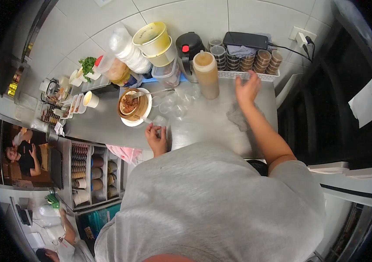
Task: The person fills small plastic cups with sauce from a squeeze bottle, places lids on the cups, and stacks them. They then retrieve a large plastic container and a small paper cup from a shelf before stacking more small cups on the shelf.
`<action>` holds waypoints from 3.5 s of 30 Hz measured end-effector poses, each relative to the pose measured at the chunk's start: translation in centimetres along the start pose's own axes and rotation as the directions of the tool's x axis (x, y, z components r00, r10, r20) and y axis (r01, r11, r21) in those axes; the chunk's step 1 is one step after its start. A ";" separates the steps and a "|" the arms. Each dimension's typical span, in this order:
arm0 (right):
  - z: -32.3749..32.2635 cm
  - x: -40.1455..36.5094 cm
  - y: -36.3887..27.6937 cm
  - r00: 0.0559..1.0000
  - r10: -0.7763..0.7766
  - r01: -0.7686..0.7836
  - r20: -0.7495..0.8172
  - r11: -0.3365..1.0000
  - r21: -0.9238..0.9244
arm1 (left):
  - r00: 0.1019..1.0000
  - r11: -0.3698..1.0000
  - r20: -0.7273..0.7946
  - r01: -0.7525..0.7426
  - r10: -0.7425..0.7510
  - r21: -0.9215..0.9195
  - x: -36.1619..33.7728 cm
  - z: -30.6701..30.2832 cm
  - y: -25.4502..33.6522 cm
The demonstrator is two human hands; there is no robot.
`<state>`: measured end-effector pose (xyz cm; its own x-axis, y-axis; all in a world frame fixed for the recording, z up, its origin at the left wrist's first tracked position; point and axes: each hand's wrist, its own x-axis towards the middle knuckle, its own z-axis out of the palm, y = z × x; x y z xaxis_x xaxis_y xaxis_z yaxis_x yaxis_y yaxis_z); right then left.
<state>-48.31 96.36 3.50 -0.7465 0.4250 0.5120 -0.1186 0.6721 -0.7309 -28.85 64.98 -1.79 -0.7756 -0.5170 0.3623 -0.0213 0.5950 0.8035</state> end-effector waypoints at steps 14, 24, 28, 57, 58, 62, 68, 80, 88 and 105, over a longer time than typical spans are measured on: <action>6.2 9.6 5.1 0.784 0.573 -0.491 0.240 0.808 -0.326 | 0.993 0.995 -0.073 -0.097 0.096 -0.008 -0.6 -0.2 -0.6; 4.7 5.5 2.2 0.950 0.294 -0.303 -0.102 0.797 -0.523 | 0.992 0.992 -0.030 -0.121 0.119 -0.048 -0.5 -1.2 0.1; 5.3 6.1 2.9 0.990 -0.003 -0.073 -0.138 0.838 -0.541 | 0.994 0.993 -0.033 -0.106 0.104 -0.048 -0.6 -0.9 0.0; 2.5 4.9 0.4 0.995 -0.103 0.100 -0.001 0.966 -0.239 | 0.996 0.996 -0.029 -0.084 0.083 -0.024 -0.2 0.2 -0.2; 2.2 4.8 0.1 0.997 -0.078 0.078 0.008 0.967 -0.242 | 0.994 0.995 -0.032 -0.102 0.102 -0.004 -0.3 0.0 0.0; 1.4 4.3 -1.2 0.998 -0.060 0.065 0.029 0.971 -0.232 | 0.995 0.996 -0.058 -0.083 0.082 -0.014 -0.3 -1.1 1.7; 2.5 5.1 0.5 0.984 -0.179 0.170 -0.013 0.952 -0.254 | 0.718 0.718 -0.066 -0.695 0.692 -0.037 9.0 -2.2 15.3; 3.9 4.6 1.1 0.974 -0.177 0.152 -0.140 0.973 -0.171 | 0.197 0.259 0.829 -0.964 0.524 0.066 17.9 19.6 33.6; 3.0 4.8 0.1 0.982 -0.139 0.128 -0.127 0.988 -0.090 | 0.129 0.323 0.873 -0.946 0.471 -0.034 21.2 24.4 32.5; -0.7 -3.1 1.3 0.859 -0.304 0.263 0.413 0.953 0.153 | 0.033 0.024 0.929 -0.999 0.370 0.027 21.7 23.1 30.7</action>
<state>-45.68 96.37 1.29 -0.8753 -0.0892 0.4753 -0.4094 0.6597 -0.6302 -60.92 86.22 19.89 -0.6196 0.7741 -0.1296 0.7578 0.5471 -0.3555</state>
